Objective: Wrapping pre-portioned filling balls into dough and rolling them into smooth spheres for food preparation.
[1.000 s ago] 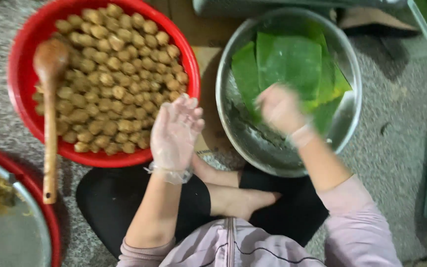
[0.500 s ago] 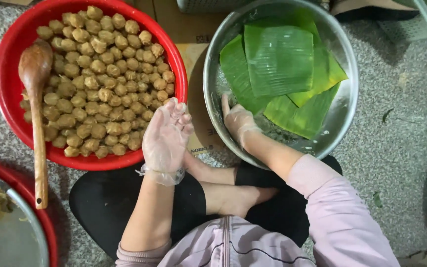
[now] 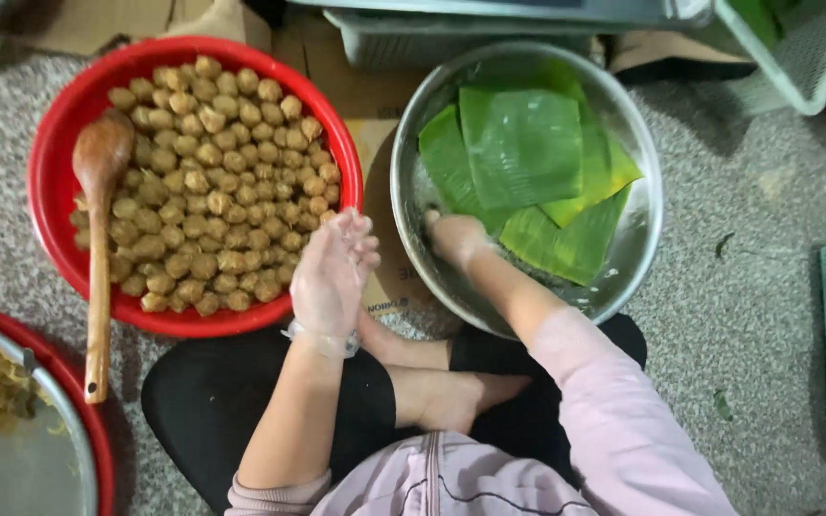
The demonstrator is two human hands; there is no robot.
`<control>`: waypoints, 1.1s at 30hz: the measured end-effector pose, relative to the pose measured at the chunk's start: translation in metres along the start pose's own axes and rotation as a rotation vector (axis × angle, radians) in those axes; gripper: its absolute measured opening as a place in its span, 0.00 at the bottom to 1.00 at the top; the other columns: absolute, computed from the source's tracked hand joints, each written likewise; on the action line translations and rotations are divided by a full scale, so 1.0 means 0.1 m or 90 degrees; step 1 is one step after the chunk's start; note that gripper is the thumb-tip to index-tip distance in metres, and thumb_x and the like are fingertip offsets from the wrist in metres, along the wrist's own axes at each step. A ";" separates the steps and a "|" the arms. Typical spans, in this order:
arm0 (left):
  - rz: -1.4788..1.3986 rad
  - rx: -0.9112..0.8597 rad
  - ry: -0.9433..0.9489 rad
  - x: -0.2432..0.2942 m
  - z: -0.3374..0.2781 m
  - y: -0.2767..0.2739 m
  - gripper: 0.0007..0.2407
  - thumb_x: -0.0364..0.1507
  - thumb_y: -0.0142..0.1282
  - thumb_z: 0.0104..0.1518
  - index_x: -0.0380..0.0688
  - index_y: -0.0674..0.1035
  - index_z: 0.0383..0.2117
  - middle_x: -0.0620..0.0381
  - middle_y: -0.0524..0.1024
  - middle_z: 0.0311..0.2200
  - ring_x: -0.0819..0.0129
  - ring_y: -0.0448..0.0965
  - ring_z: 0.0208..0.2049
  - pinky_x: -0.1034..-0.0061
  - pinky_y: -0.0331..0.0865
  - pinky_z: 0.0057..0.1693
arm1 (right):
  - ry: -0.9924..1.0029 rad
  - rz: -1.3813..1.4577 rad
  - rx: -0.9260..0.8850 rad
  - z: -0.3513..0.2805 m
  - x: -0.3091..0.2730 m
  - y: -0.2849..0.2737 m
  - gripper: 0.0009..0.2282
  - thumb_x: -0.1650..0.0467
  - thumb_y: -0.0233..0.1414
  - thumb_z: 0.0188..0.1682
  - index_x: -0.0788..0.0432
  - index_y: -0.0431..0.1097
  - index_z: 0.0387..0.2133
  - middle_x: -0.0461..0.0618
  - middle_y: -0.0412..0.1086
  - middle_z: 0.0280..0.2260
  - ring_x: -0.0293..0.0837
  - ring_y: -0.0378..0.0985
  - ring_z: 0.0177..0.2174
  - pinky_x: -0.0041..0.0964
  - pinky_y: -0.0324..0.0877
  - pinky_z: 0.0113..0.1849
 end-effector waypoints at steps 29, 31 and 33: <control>0.490 -0.004 -0.080 -0.81 0.02 0.21 0.16 0.36 0.52 0.62 0.49 0.77 0.54 0.52 0.81 0.35 0.77 0.73 0.25 0.85 0.75 0.32 | -0.056 0.958 0.306 -1.48 -0.16 -1.34 0.09 0.73 0.61 0.47 0.60 0.78 0.40 0.49 0.81 0.30 0.41 0.83 0.33 0.36 0.77 0.40; 0.459 -0.072 -0.044 -0.78 0.18 0.07 0.16 0.37 0.45 0.66 0.44 0.74 0.55 0.52 0.75 0.24 0.75 0.69 0.17 0.85 0.64 0.25 | -0.004 0.960 0.249 -1.44 -0.07 -1.27 0.16 0.76 0.59 0.48 0.60 0.71 0.51 0.53 0.76 0.42 0.42 0.79 0.42 0.40 0.74 0.47; 0.426 -0.143 -0.007 -0.71 0.20 0.07 0.17 0.38 0.39 0.69 0.39 0.70 0.56 0.53 0.69 0.13 0.72 0.66 0.10 0.84 0.53 0.18 | 0.048 0.955 0.194 -1.42 0.07 -1.24 0.25 0.79 0.58 0.48 0.61 0.64 0.61 0.56 0.72 0.53 0.44 0.76 0.51 0.43 0.71 0.53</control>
Point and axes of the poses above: each hand's wrist, its own z-axis towards the middle knuckle, its own y-axis out of the palm, x = y × z, the point moved 2 cm from there along z, towards the middle knuckle
